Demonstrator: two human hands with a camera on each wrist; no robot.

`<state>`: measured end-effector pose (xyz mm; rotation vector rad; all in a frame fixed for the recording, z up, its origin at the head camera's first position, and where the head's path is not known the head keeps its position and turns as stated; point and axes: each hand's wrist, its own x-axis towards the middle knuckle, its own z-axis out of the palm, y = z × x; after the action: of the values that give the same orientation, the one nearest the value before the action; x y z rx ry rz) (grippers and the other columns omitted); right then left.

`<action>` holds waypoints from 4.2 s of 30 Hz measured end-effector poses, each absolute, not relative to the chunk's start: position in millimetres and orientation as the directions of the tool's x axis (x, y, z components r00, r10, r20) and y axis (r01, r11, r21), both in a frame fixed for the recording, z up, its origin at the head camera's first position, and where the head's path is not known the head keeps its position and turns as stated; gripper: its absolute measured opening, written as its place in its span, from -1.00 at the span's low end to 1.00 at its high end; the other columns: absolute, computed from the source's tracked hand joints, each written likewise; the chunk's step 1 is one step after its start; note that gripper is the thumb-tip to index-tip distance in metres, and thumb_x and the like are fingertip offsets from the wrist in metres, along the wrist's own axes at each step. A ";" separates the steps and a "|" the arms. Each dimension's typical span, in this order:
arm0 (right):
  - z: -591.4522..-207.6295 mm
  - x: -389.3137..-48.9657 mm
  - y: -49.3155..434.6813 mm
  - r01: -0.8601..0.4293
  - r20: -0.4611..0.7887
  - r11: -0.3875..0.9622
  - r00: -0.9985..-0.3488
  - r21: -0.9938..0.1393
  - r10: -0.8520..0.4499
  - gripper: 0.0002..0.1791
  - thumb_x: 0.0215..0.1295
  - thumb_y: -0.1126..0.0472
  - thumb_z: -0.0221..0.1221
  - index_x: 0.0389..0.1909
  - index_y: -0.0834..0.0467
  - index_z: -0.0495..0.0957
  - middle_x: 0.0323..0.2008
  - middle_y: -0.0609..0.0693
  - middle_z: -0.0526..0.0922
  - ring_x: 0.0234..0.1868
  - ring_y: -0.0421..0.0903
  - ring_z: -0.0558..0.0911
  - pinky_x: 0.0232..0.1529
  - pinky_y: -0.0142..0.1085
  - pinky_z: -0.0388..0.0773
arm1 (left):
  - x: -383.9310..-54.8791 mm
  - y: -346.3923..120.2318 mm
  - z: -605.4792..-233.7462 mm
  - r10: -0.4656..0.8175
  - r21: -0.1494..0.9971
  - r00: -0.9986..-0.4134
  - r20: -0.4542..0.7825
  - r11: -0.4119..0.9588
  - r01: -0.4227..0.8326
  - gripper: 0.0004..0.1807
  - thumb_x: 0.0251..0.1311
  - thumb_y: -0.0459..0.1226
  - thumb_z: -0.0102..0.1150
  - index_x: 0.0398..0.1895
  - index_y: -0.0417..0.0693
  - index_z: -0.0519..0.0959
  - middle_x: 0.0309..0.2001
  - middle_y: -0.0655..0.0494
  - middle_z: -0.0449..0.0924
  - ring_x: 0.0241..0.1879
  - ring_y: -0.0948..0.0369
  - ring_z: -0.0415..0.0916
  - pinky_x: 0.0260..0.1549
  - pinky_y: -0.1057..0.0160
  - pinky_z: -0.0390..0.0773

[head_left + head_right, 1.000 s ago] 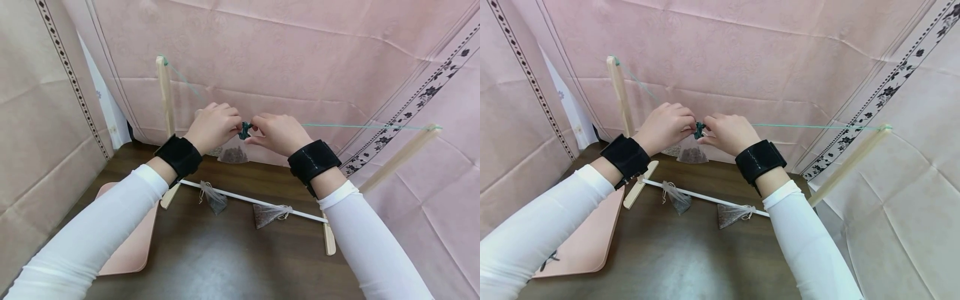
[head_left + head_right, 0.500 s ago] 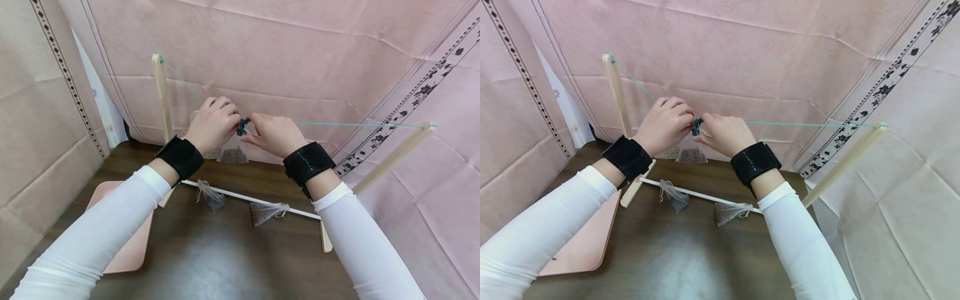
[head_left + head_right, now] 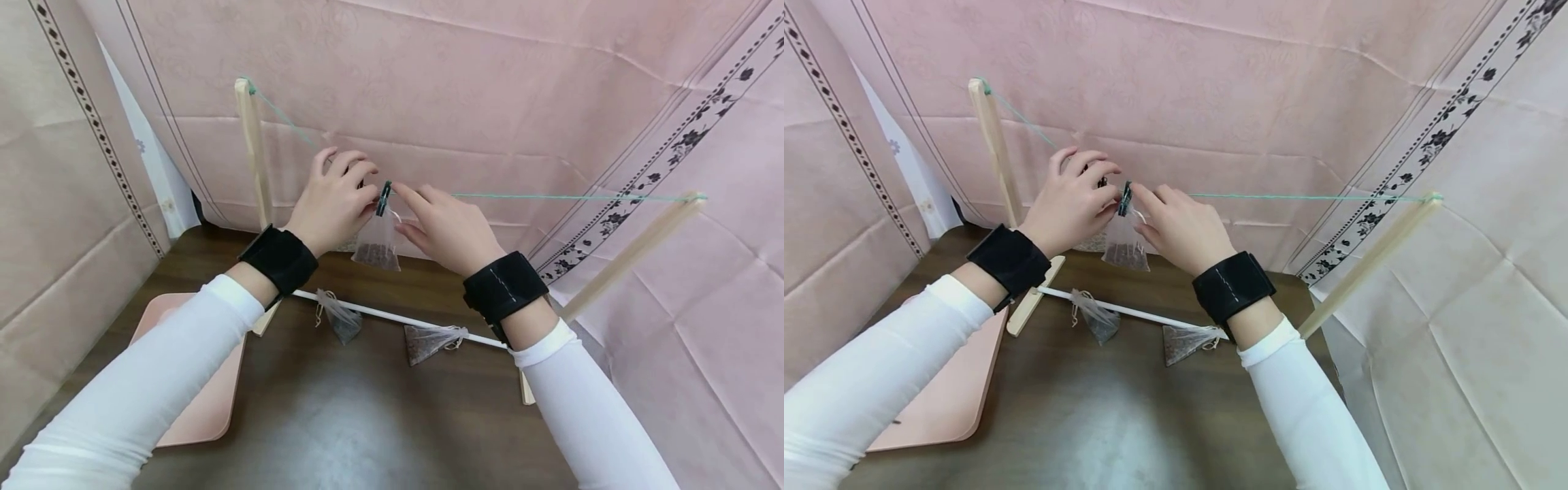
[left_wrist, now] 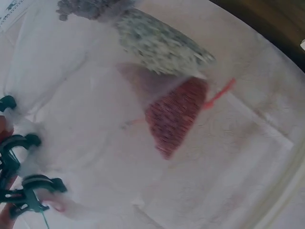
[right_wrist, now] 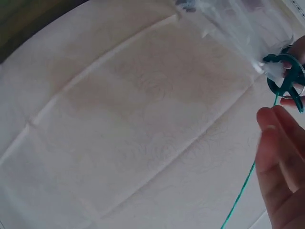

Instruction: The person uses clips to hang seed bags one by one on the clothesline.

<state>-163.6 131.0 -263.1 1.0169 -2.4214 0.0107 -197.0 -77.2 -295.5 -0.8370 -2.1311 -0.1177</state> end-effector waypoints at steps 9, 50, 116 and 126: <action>-295.9 -145.5 149.7 -0.655 0.509 0.754 -0.633 0.049 -0.583 -0.42 0.24 -0.03 0.05 0.28 -0.01 0.21 -0.02 0.00 0.47 -0.14 -0.08 0.49 -0.30 -0.18 0.48 | -192.6 -90.4 -304.2 0.476 -0.093 -0.456 0.752 0.762 0.641 -0.83 0.09 -0.22 0.12 -0.25 -0.01 0.60 0.16 0.00 0.32 0.20 0.06 0.13 0.10 -0.01 0.08; -505.5 -37.4 173.5 -0.172 0.306 0.875 -0.952 -0.453 -0.028 -0.23 0.12 -0.31 0.00 0.26 0.08 0.23 0.24 0.03 0.26 0.21 0.00 0.28 0.14 -0.01 0.16 | -70.6 -131.7 -456.9 0.177 0.335 -0.870 0.461 0.873 0.355 -0.45 0.03 -0.02 0.15 0.11 -0.02 0.43 0.24 -0.09 0.21 0.30 -0.03 -0.08 0.07 -0.21 -0.05; -552.7 10.7 198.5 0.185 0.044 0.724 -0.957 -0.664 0.286 -0.31 0.14 -0.21 0.06 0.23 0.06 0.25 0.17 0.11 0.33 0.17 0.10 0.30 0.04 0.07 0.24 | -7.7 -255.3 -526.3 -0.175 0.322 -0.949 -0.264 0.911 -0.257 -0.58 0.22 -0.25 -0.13 0.09 -0.32 0.28 0.02 -0.37 0.18 -0.07 -0.35 0.11 -0.22 -0.38 0.14; -557.3 11.7 200.3 0.157 0.080 0.719 -0.956 -0.677 0.283 -0.35 0.13 -0.13 0.13 0.21 0.07 0.28 0.16 0.10 0.35 0.17 0.08 0.31 0.04 0.04 0.26 | -6.3 -262.7 -538.3 -0.158 0.330 -0.936 -0.314 0.906 -0.264 -0.66 0.18 -0.26 -0.13 -0.08 -0.34 0.32 -0.17 -0.33 0.14 -0.20 -0.32 0.06 -0.26 -0.28 0.16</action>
<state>11.7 200.3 -557.3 -0.3545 -2.7453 1.0572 -6.3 -262.7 -538.3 0.3773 -3.3426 -0.6469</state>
